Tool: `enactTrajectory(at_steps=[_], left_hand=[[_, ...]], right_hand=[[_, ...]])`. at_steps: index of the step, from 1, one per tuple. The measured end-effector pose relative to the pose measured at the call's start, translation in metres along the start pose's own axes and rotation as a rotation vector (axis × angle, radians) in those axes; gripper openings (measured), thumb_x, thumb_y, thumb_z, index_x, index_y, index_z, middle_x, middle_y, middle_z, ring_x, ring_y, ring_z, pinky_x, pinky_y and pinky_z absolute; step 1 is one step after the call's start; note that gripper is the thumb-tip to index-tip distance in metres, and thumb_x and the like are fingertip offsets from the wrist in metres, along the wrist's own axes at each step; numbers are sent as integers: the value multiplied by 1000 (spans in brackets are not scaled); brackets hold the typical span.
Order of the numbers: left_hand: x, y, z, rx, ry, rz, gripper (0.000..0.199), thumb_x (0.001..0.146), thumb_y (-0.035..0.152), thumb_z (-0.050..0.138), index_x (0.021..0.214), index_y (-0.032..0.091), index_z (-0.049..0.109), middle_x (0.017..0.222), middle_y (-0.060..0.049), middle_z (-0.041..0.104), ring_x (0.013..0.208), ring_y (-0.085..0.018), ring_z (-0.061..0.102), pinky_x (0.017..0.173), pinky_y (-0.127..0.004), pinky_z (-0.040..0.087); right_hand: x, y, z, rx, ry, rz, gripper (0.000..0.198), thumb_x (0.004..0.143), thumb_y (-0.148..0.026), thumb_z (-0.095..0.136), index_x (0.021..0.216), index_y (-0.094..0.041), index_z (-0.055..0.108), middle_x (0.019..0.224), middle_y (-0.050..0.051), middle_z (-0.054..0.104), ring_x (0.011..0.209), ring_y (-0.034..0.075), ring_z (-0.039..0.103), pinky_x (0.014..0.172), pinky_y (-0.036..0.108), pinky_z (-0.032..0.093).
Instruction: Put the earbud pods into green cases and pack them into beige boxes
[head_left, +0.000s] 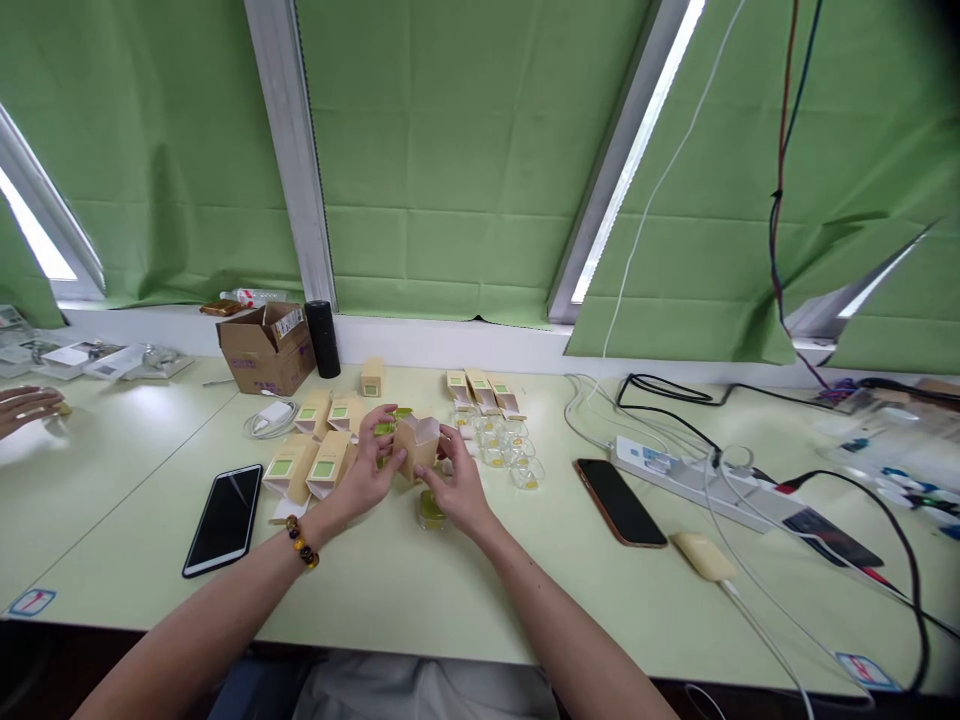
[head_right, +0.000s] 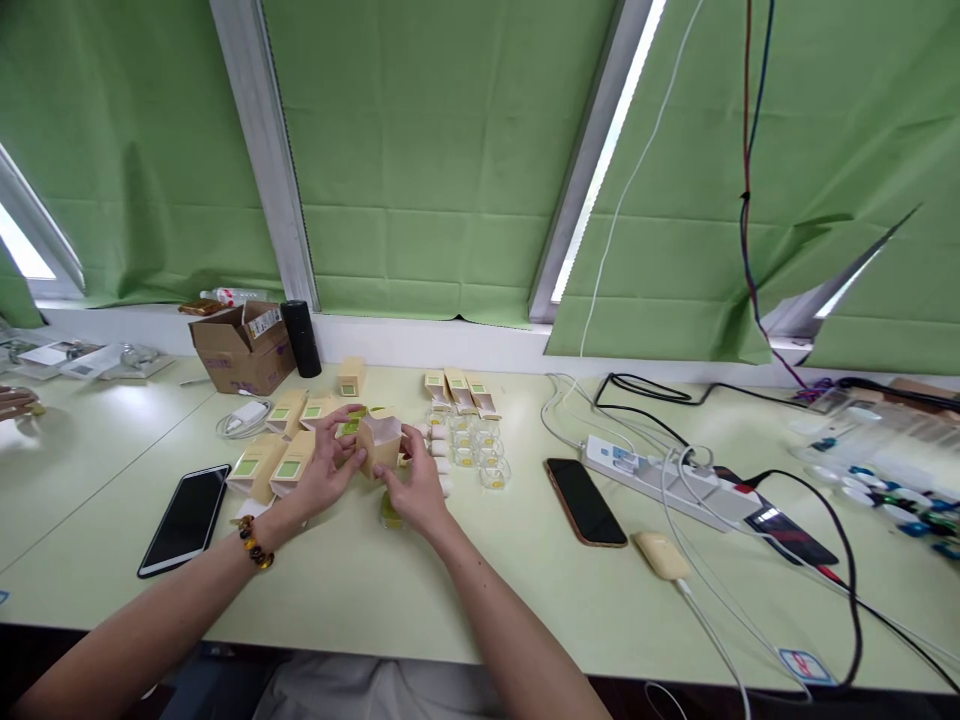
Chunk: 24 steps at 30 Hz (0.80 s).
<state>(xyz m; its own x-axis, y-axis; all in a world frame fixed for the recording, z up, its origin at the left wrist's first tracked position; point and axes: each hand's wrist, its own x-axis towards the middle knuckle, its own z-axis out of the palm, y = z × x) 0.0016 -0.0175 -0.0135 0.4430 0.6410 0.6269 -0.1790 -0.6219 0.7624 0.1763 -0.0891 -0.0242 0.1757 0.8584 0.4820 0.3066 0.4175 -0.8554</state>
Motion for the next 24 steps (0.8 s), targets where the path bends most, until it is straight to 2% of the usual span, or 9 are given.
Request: enactTrajectory(at_steps=[2, 4, 8, 11, 15, 19, 21, 24], left_hand=[[1, 6, 0, 206, -18, 89, 31, 104, 26, 58, 134, 30, 51, 159, -14, 36, 135, -28, 57, 90, -38, 63], [2, 14, -1, 389, -43, 141, 27, 105, 21, 54, 130, 29, 58, 154, -14, 40, 149, -32, 42, 98, -43, 60], [5, 25, -3, 486, -85, 123, 45, 104, 15, 49, 147, 30, 51, 151, -16, 44, 145, -31, 47, 100, -44, 59], [7, 28, -7, 556, -148, 101, 50, 102, 13, 48, 149, 29, 52, 145, -16, 50, 147, -33, 45, 101, -45, 58], [9, 29, -13, 463, -137, 76, 51, 97, 12, 53, 147, 24, 54, 143, -17, 53, 140, -32, 52, 101, -44, 58], [8, 26, -19, 250, -14, 2, 39, 103, 23, 51, 139, 21, 64, 140, -17, 59, 130, -29, 60, 92, -38, 61], [6, 22, -21, 216, 66, -23, 35, 105, 32, 53, 132, 19, 71, 133, -16, 65, 127, -29, 62, 90, -37, 61], [4, 16, -21, 238, 130, -61, 37, 105, 41, 56, 125, 17, 76, 122, -16, 72, 115, -27, 68, 86, -37, 62]], right_hand=[[0, 2, 1, -1, 31, -13, 61, 87, -32, 75, 141, -24, 48, 120, 9, 74, 105, 26, 66, 95, 44, 54], [0, 3, 2, -15, 54, -40, 61, 87, -31, 76, 141, -24, 49, 118, 8, 73, 103, 25, 66, 94, 43, 54], [2, 1, 1, -91, 77, -108, 56, 87, -29, 76, 137, -23, 53, 118, 9, 71, 101, 24, 65, 90, 42, 55], [3, 0, 0, -121, 78, -129, 54, 86, -29, 77, 135, -23, 53, 119, 9, 70, 101, 25, 66, 90, 42, 56], [3, -1, -1, -138, 52, -146, 53, 86, -28, 76, 135, -24, 56, 122, 9, 72, 104, 26, 69, 92, 43, 56], [5, -5, -6, -98, -32, -152, 39, 91, -22, 68, 130, -25, 64, 120, 7, 76, 97, 23, 72, 90, 40, 56], [7, -7, -10, -106, -37, -147, 32, 92, -21, 65, 123, -26, 69, 116, 5, 78, 95, 22, 73, 90, 39, 56], [9, -10, -19, -214, 7, -171, 16, 93, -19, 63, 103, -25, 75, 103, 4, 79, 95, 24, 72, 90, 40, 54]])
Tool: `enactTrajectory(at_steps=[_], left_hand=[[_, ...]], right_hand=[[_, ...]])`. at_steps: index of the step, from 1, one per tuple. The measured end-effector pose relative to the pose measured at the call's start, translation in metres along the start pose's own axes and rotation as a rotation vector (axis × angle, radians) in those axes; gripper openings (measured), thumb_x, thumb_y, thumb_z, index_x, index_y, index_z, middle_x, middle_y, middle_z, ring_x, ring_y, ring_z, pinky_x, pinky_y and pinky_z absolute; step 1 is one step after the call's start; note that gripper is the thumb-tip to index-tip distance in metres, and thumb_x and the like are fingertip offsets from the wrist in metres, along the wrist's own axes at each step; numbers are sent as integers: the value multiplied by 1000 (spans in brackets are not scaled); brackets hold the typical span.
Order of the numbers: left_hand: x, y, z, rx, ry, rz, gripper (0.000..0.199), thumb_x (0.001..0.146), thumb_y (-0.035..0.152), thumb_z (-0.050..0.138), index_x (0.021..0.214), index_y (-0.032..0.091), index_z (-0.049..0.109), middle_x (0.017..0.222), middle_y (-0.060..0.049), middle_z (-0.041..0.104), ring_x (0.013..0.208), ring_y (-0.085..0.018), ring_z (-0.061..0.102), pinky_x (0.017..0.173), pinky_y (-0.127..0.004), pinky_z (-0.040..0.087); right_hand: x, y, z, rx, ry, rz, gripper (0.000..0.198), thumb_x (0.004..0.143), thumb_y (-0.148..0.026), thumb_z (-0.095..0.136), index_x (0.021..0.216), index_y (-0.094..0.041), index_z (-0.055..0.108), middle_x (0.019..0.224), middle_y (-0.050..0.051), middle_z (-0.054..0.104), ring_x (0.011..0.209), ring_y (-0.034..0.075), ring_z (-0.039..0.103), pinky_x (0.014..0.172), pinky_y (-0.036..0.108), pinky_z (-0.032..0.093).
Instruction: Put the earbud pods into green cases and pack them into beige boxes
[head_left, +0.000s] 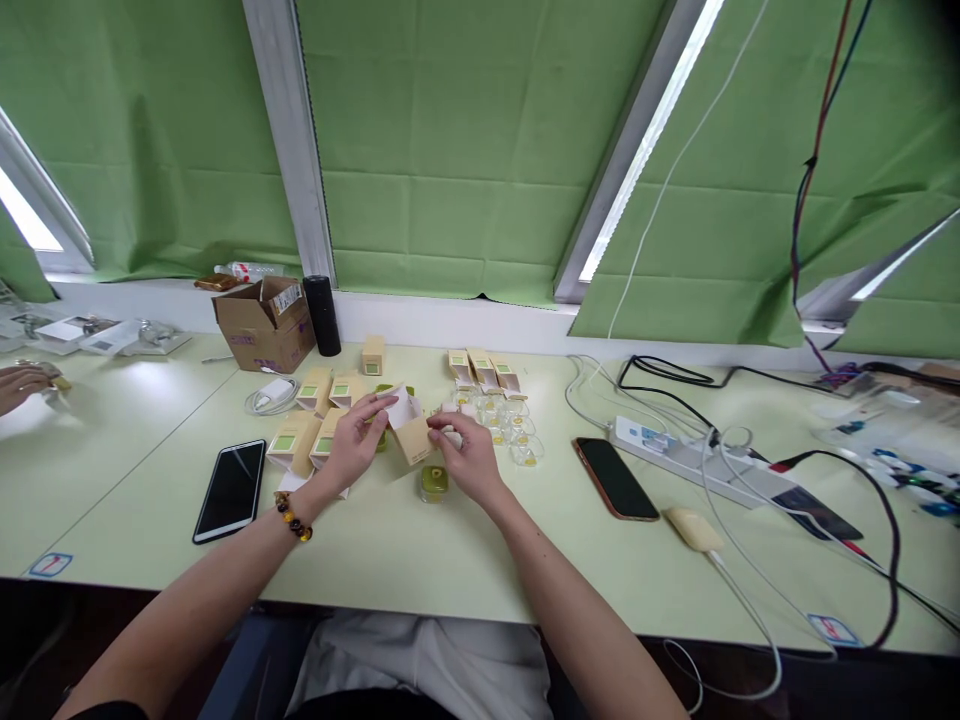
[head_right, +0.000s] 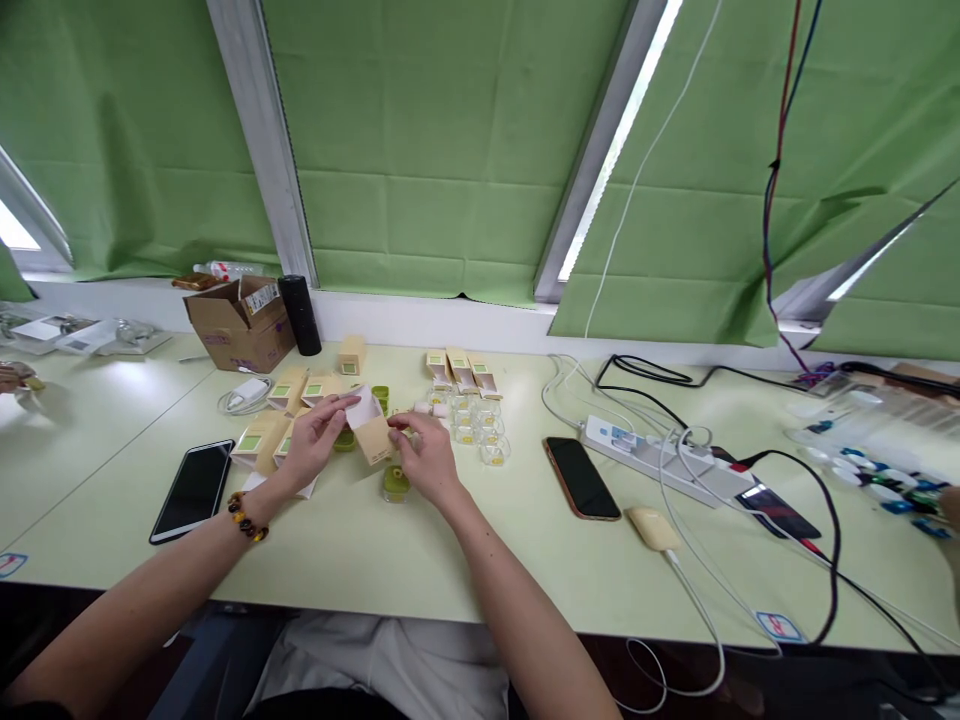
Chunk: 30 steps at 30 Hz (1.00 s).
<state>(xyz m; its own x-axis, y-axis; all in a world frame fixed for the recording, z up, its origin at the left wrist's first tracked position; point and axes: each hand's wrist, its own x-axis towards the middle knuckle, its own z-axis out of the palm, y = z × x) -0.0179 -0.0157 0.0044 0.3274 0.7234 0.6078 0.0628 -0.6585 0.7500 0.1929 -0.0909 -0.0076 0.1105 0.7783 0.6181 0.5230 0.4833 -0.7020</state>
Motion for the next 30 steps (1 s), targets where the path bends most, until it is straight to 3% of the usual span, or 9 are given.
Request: enactTrajectory(at_steps=[3, 8, 12, 15, 18, 23, 27, 30], left_hand=[[-3, -5, 1, 36, 20, -11, 37, 105, 42, 57, 122, 17, 78, 123, -16, 75, 111, -27, 71, 82, -36, 63], [-6, -10, -1, 86, -1, 22, 34, 101, 36, 61, 125, 19, 77, 126, -17, 75, 111, -27, 73, 74, -34, 64], [-7, -10, -3, 79, 12, 53, 33, 101, 33, 61, 125, 18, 77, 128, -17, 75, 114, -27, 73, 80, -35, 65], [-9, -10, -3, 79, 36, 54, 30, 101, 35, 62, 120, 18, 78, 125, -17, 77, 114, -28, 74, 84, -36, 65], [-10, -11, -1, 88, 43, 35, 30, 100, 39, 65, 117, 18, 79, 122, -16, 78, 111, -28, 75, 86, -38, 65], [-11, -12, -1, 16, 45, -3, 33, 99, 42, 66, 116, 17, 79, 123, -16, 78, 113, -28, 75, 89, -38, 65], [-10, -12, -5, -92, 122, -79, 39, 98, 46, 68, 118, 14, 78, 124, -17, 77, 109, -26, 75, 89, -36, 64], [-8, -12, -8, -134, 142, -123, 43, 96, 49, 70, 119, 13, 77, 122, -17, 78, 102, -25, 76, 85, -36, 64]], right_hand=[[4, -4, -11, -176, -41, -16, 14, 92, -16, 64, 90, -25, 74, 93, 4, 79, 93, 25, 70, 89, 41, 51], [7, -29, -32, -503, -244, -4, 15, 90, -9, 68, 86, -23, 72, 91, 3, 78, 92, 24, 68, 91, 41, 44], [-9, -47, -42, -625, -405, -41, 10, 90, -18, 75, 96, -22, 69, 99, 4, 78, 101, 27, 67, 92, 42, 43], [-29, -43, -37, -643, -491, -73, 32, 84, -26, 84, 110, -22, 65, 105, 8, 77, 110, 32, 65, 94, 44, 44], [-42, -31, -28, -653, -496, -90, 43, 79, -18, 86, 113, -22, 62, 106, 12, 76, 111, 35, 65, 92, 46, 46], [-34, -26, -35, -420, -438, 2, 30, 83, -21, 82, 103, -25, 60, 100, 6, 74, 94, 28, 67, 82, 38, 48], [-12, -25, -58, -17, -364, 222, 27, 86, -38, 80, 96, -24, 60, 94, 1, 71, 86, 22, 66, 75, 33, 49], [2, -19, -68, 362, -321, 360, 39, 85, -50, 81, 104, -24, 59, 88, 1, 72, 78, 20, 66, 69, 32, 50]])
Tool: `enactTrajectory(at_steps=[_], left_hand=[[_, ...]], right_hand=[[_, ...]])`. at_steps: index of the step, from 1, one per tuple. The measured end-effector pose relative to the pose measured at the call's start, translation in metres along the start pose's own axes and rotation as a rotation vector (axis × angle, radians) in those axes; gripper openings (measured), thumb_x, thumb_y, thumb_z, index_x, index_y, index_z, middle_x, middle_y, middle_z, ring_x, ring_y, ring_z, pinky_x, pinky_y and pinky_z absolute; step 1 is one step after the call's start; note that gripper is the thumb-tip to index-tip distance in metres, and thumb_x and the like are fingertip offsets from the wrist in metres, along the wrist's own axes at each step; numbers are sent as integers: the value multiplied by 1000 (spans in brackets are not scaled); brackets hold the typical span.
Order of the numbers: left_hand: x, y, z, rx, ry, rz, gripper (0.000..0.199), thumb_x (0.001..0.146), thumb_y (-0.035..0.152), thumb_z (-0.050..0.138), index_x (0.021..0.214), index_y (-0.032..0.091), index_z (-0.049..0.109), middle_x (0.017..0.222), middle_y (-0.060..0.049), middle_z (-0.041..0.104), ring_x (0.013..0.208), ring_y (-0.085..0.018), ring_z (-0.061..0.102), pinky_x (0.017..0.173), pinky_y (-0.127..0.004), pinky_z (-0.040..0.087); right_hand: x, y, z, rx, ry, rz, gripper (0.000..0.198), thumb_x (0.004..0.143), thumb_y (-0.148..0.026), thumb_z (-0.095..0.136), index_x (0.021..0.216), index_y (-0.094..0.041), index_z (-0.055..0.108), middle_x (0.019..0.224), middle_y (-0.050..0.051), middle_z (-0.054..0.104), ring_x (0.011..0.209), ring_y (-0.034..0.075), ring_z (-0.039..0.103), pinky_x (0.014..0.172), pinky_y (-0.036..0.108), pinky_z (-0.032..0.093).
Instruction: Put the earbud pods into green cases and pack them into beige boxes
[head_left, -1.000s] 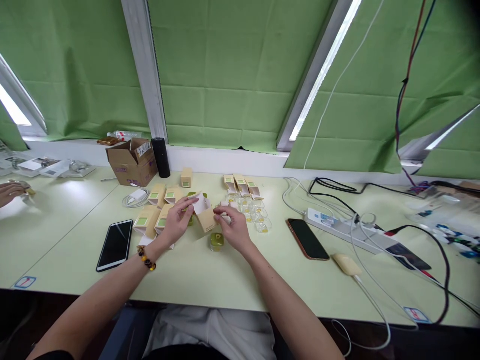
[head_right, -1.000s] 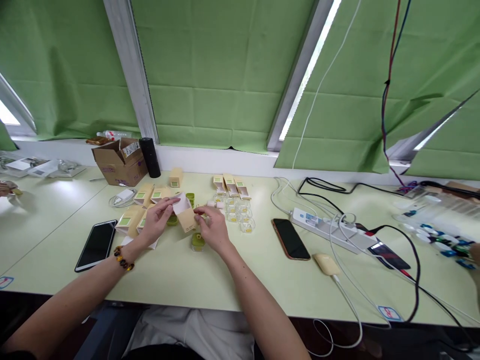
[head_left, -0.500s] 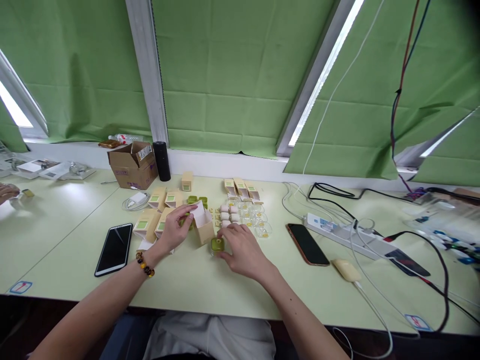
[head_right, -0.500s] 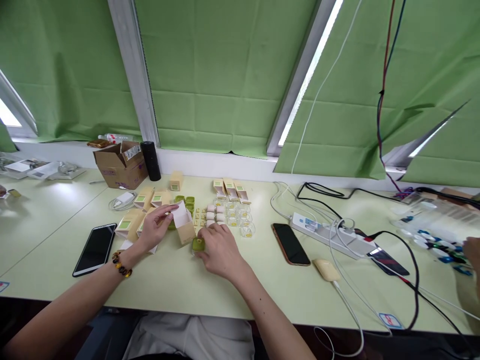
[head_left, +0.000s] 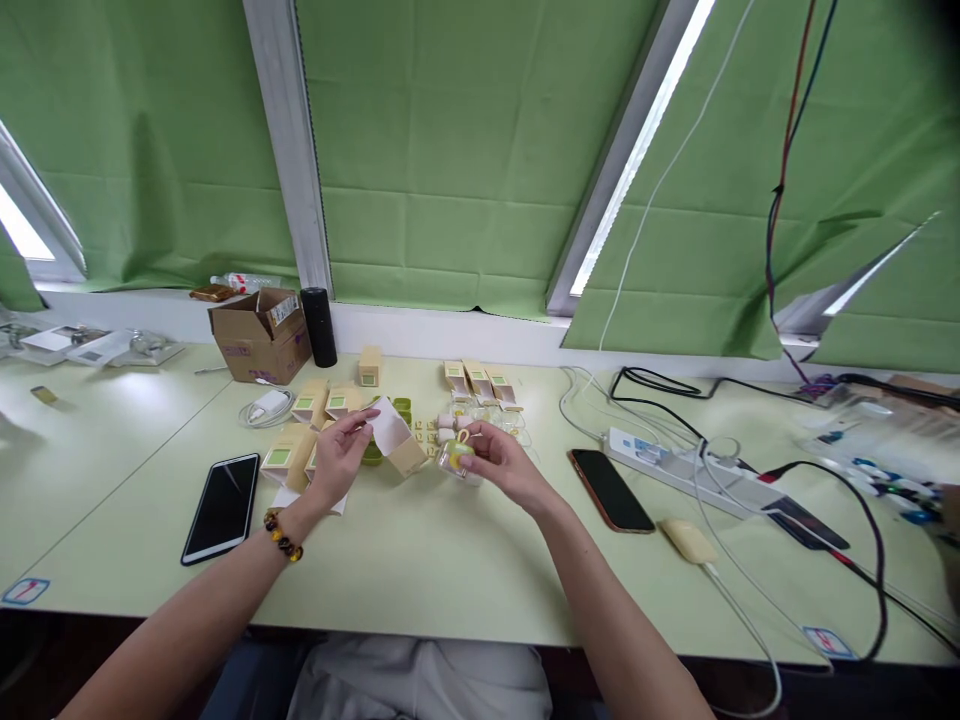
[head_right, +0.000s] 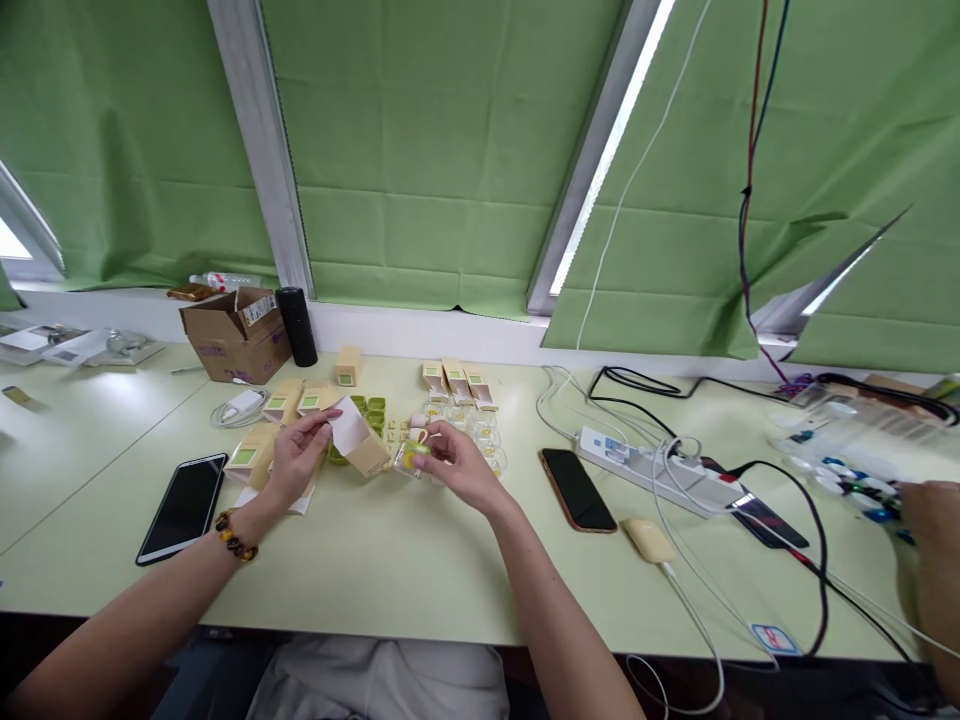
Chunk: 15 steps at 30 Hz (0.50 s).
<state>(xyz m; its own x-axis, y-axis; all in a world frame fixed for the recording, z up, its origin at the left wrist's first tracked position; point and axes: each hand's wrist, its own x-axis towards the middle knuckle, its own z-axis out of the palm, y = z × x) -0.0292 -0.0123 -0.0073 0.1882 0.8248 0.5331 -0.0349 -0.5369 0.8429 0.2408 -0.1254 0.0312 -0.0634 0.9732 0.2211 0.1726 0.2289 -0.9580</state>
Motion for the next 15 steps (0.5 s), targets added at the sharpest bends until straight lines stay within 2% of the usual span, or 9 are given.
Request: enactTrajectory(at_steps=[4, 9, 12, 15], left_hand=[[0, 1, 1, 1, -23, 8, 41, 96, 48, 71, 117, 14, 78, 120, -16, 78, 102, -25, 76, 85, -35, 63], [-3, -1, 4, 6, -73, 17, 34, 96, 44, 71, 112, 15, 78, 118, -16, 78, 105, -26, 75, 88, -37, 64], [-5, -4, 4, 31, -103, 36, 31, 96, 41, 72, 113, 16, 77, 120, -16, 77, 105, -26, 74, 90, -38, 63], [-7, -6, 4, 64, -129, 83, 28, 97, 37, 70, 116, 17, 77, 122, -16, 76, 107, -26, 73, 93, -40, 61]], right_hand=[[14, 1, -3, 280, 28, 18, 49, 80, -55, 86, 106, -24, 59, 84, 1, 71, 68, 16, 62, 64, 30, 49], [32, 3, 11, 321, 95, -57, 53, 77, -59, 87, 108, -26, 58, 87, 2, 72, 65, 17, 62, 62, 33, 56], [37, 10, 23, 227, 235, -215, 54, 79, -50, 87, 120, -27, 60, 101, 6, 74, 87, 23, 71, 74, 39, 63], [32, 20, 33, -18, 438, -428, 44, 88, -35, 78, 129, -28, 63, 126, 12, 71, 114, 29, 70, 94, 50, 64]])
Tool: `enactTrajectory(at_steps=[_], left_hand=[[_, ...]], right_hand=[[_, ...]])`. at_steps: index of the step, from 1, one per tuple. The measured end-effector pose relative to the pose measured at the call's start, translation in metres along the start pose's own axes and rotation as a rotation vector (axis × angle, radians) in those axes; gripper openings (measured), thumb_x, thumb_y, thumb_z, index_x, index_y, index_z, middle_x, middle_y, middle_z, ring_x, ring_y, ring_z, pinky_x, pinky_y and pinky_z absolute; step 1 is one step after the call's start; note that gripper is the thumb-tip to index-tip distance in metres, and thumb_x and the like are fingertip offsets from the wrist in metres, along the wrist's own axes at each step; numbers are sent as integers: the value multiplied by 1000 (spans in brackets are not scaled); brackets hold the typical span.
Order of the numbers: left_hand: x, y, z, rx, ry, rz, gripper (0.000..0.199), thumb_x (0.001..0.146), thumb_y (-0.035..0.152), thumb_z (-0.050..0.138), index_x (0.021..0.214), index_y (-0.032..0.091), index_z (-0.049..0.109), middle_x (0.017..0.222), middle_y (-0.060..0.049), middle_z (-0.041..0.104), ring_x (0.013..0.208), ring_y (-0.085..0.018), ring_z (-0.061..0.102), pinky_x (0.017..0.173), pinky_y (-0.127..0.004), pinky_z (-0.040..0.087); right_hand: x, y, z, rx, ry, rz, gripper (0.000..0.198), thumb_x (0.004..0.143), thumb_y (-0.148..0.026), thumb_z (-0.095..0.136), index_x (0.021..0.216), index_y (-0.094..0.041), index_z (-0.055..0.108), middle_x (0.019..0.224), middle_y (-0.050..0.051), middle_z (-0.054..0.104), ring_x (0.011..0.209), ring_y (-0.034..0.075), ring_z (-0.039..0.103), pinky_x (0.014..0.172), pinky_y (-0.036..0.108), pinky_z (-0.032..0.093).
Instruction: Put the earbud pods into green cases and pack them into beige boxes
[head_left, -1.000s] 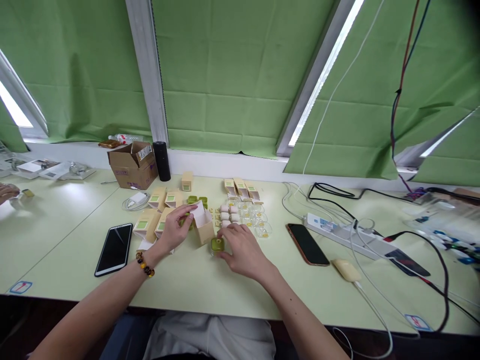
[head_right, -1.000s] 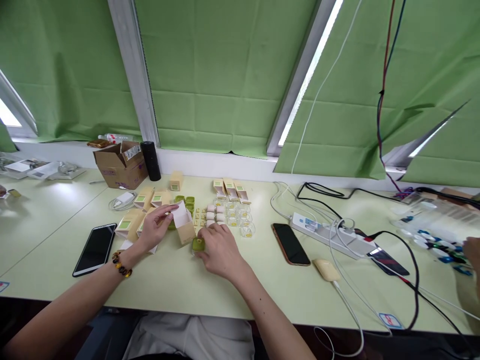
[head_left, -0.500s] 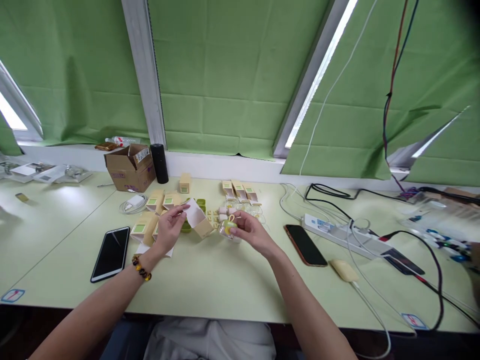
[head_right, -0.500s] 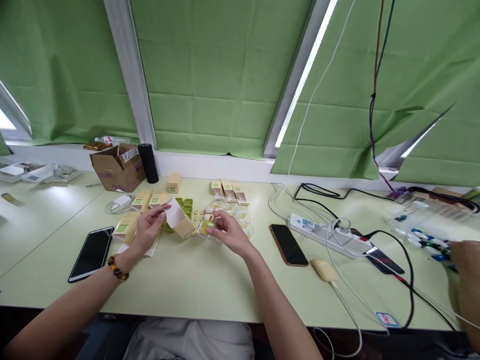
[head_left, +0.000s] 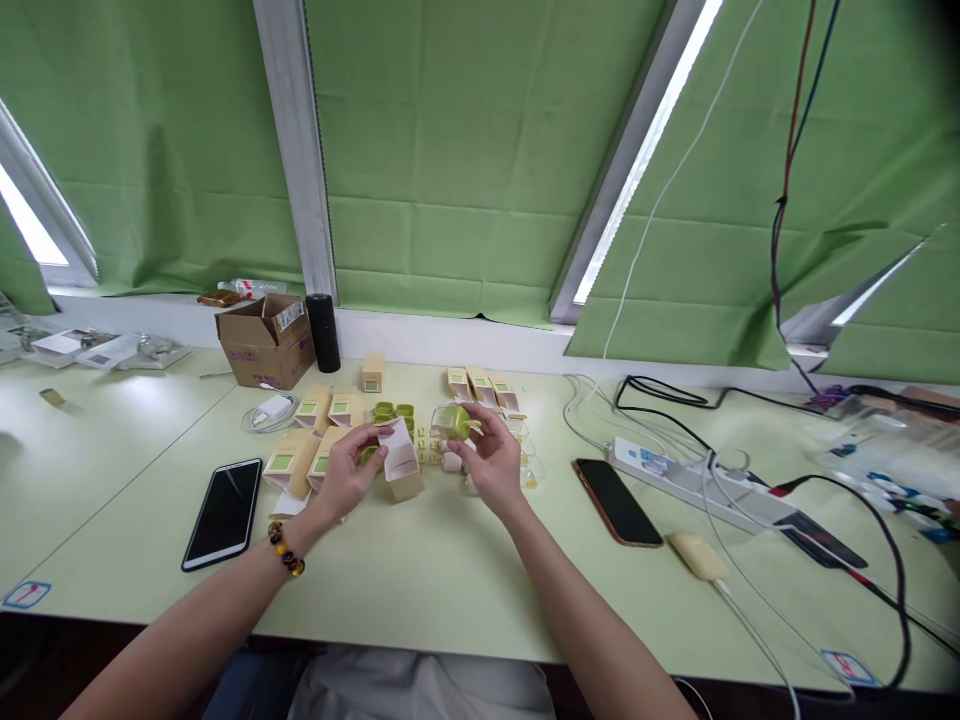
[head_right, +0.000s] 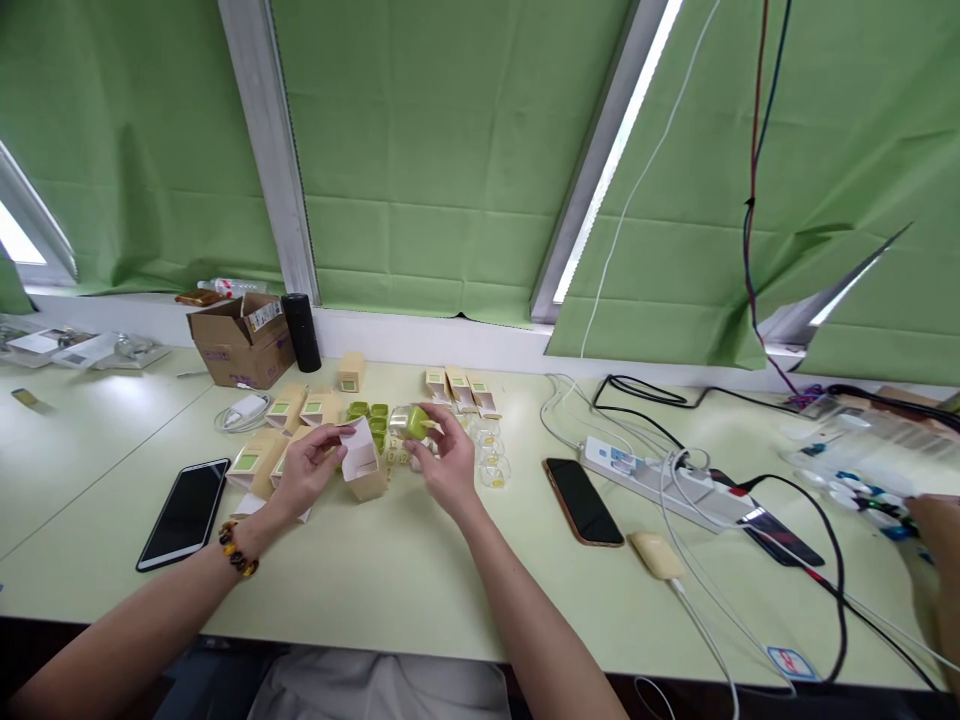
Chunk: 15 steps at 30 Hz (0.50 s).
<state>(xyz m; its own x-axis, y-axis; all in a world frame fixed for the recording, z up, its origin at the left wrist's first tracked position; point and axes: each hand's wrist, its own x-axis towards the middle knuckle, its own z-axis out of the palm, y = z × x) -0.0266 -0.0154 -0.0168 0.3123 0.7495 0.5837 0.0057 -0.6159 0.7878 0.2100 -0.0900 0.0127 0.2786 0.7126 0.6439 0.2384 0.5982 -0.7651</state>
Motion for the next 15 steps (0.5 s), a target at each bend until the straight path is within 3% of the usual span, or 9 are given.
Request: enactTrajectory(at_steps=[3, 7, 9, 15], left_hand=[[-1, -1, 1, 38, -20, 48, 26, 97, 33, 68, 118, 19, 75, 122, -15, 76, 114, -28, 72, 97, -43, 59], [-3, 2, 2, 54, -45, 97, 26, 97, 29, 66, 120, 19, 74, 123, -15, 76, 115, -29, 71, 98, -45, 58], [-4, 5, 3, 65, -62, 111, 27, 97, 27, 64, 120, 19, 74, 123, -15, 76, 113, -28, 71, 95, -43, 58], [-6, 12, 4, 92, -89, 155, 30, 99, 26, 61, 125, 20, 74, 125, -14, 77, 111, -28, 71, 92, -43, 58]], right_hand=[[-15, 7, 0, -314, -27, -314, 42, 94, -23, 67, 135, -29, 62, 132, 14, 70, 126, 35, 66, 104, 62, 58], [-32, 17, -1, -439, -85, -630, 46, 94, -13, 61, 136, -31, 62, 130, 15, 69, 124, 35, 69, 97, 62, 63], [-38, 21, 1, -457, -110, -674, 45, 94, -11, 60, 133, -34, 64, 128, 14, 69, 125, 34, 70, 98, 59, 64], [-48, 27, 10, -491, -133, -581, 39, 96, -17, 61, 130, -34, 68, 120, 13, 70, 117, 33, 72, 97, 58, 65]])
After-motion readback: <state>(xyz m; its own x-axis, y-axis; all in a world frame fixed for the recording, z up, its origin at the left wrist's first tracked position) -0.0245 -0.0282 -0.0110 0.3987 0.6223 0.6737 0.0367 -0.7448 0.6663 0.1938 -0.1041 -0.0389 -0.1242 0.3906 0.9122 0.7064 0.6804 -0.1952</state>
